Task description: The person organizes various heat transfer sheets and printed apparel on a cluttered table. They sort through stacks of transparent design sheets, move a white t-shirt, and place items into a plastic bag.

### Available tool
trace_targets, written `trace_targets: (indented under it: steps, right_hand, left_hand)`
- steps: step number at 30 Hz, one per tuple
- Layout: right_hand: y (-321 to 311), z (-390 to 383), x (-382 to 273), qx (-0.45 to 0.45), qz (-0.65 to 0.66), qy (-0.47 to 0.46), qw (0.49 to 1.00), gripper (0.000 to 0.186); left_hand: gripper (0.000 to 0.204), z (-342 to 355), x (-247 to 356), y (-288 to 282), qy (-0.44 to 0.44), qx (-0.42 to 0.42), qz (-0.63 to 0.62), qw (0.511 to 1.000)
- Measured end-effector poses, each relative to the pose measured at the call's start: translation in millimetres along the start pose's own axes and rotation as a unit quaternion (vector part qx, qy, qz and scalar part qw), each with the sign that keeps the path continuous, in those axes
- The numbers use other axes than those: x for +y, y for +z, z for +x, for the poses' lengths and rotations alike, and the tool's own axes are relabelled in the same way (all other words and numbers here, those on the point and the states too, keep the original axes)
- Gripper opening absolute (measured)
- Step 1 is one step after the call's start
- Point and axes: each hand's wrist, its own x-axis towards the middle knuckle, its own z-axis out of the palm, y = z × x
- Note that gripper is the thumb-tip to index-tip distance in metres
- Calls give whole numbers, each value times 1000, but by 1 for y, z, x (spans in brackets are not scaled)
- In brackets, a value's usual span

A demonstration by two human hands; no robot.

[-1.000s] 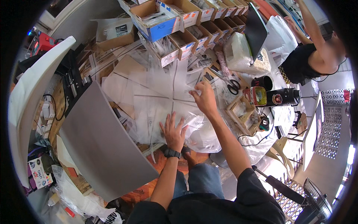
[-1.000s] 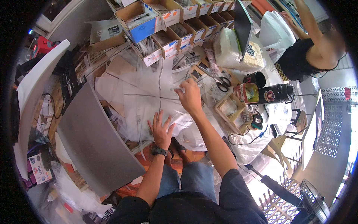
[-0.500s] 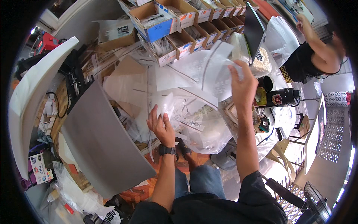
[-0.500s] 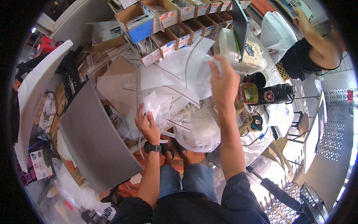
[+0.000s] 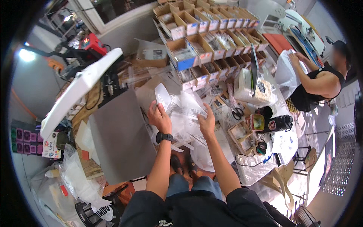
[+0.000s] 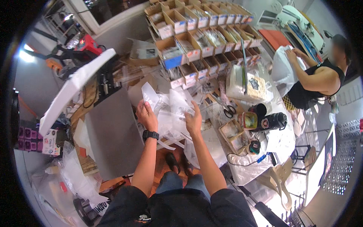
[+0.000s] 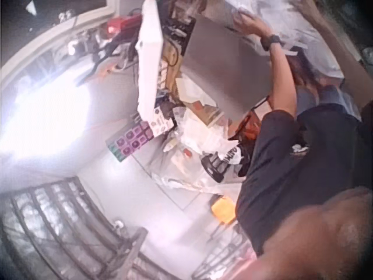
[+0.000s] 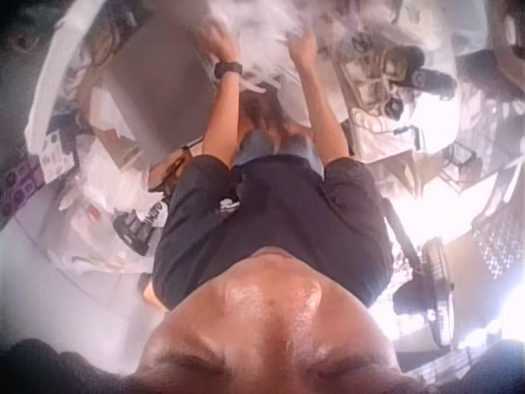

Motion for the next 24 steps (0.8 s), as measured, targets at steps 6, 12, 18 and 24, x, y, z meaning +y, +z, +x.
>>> trace_targets:
  steps: [6, 12, 18, 24]
  right_hand:
    - [-25, 19, -55, -36, 48, -116, 991, 56]
    - [-33, 20, -138, -93, 38, -224, 969, 44]
    - [-44, -39, -192, -114, 63, -309, 942, 34]
    - [-13, -131, -172, -160, 92, -185, 965, 33]
  left_hand:
    - [43, 43, 15, -31, -78, 42, -191, 978]
    - [53, 41, -13, -82, -179, 97, -336, 920]
    - [58, 22, -6, -163, -246, 194, -562, 765]
    - [59, -61, -122, -232, -327, 168, -564, 739]
